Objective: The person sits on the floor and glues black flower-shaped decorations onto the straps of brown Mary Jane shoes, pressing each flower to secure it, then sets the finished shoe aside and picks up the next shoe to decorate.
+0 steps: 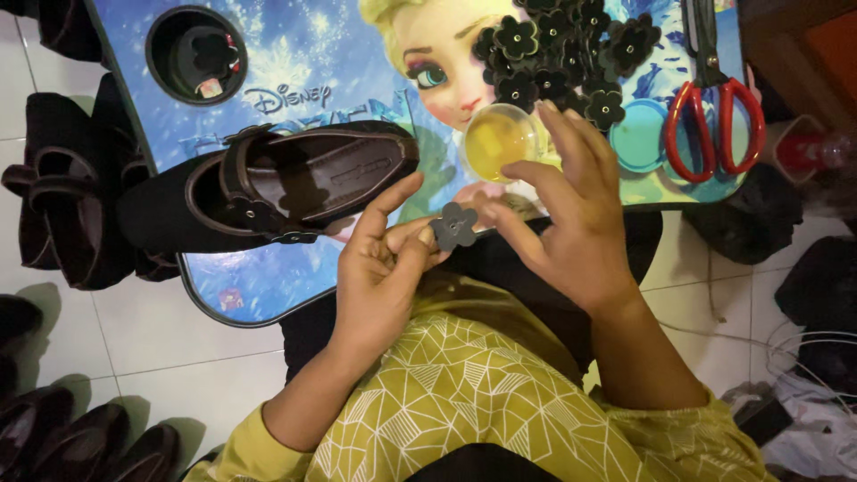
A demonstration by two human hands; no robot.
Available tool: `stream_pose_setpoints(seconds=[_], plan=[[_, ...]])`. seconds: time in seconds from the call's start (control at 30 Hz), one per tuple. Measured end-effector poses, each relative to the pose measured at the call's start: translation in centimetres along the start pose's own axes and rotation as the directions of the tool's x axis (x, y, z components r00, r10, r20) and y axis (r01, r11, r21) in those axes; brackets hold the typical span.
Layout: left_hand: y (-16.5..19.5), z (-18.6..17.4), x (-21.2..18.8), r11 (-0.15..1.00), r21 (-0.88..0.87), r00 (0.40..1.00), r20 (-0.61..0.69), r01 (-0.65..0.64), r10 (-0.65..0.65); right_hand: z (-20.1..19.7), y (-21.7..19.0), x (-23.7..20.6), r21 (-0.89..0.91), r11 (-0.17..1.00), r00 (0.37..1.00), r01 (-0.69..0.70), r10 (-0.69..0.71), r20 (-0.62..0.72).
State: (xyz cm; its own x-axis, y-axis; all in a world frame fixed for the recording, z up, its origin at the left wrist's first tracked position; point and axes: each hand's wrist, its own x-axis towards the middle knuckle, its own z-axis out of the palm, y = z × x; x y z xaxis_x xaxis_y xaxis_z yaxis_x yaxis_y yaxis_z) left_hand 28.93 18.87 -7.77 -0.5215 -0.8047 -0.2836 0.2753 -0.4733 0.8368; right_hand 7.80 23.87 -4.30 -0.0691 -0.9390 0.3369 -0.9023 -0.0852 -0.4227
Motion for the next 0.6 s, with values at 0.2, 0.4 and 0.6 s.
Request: stream_pose_setpoints(seconds=[0.2, 0.4, 0.6], plan=[[-0.2, 0.0, 0.5, 1.000, 0.004, 1.000, -0.006, 0.007, -0.007, 0.7, 0.9, 1.7, -0.022, 0.998, 0.998, 0.050, -0.050, 0.027], [-0.1, 0.1, 0.7, 1.000, 0.003, 1.000, -0.009, -0.010, 0.010, 0.9, 1.2, 2.6, -0.047, 0.996, 0.997, 0.073, -0.072, 0.012], [-0.1, -0.3, 0.7, 1.000, -0.009, 1.000, -0.015, -0.003, 0.003, 0.8, 0.7, 2.2, -0.050, 0.997, 0.999, 0.053, -0.053, -0.003]])
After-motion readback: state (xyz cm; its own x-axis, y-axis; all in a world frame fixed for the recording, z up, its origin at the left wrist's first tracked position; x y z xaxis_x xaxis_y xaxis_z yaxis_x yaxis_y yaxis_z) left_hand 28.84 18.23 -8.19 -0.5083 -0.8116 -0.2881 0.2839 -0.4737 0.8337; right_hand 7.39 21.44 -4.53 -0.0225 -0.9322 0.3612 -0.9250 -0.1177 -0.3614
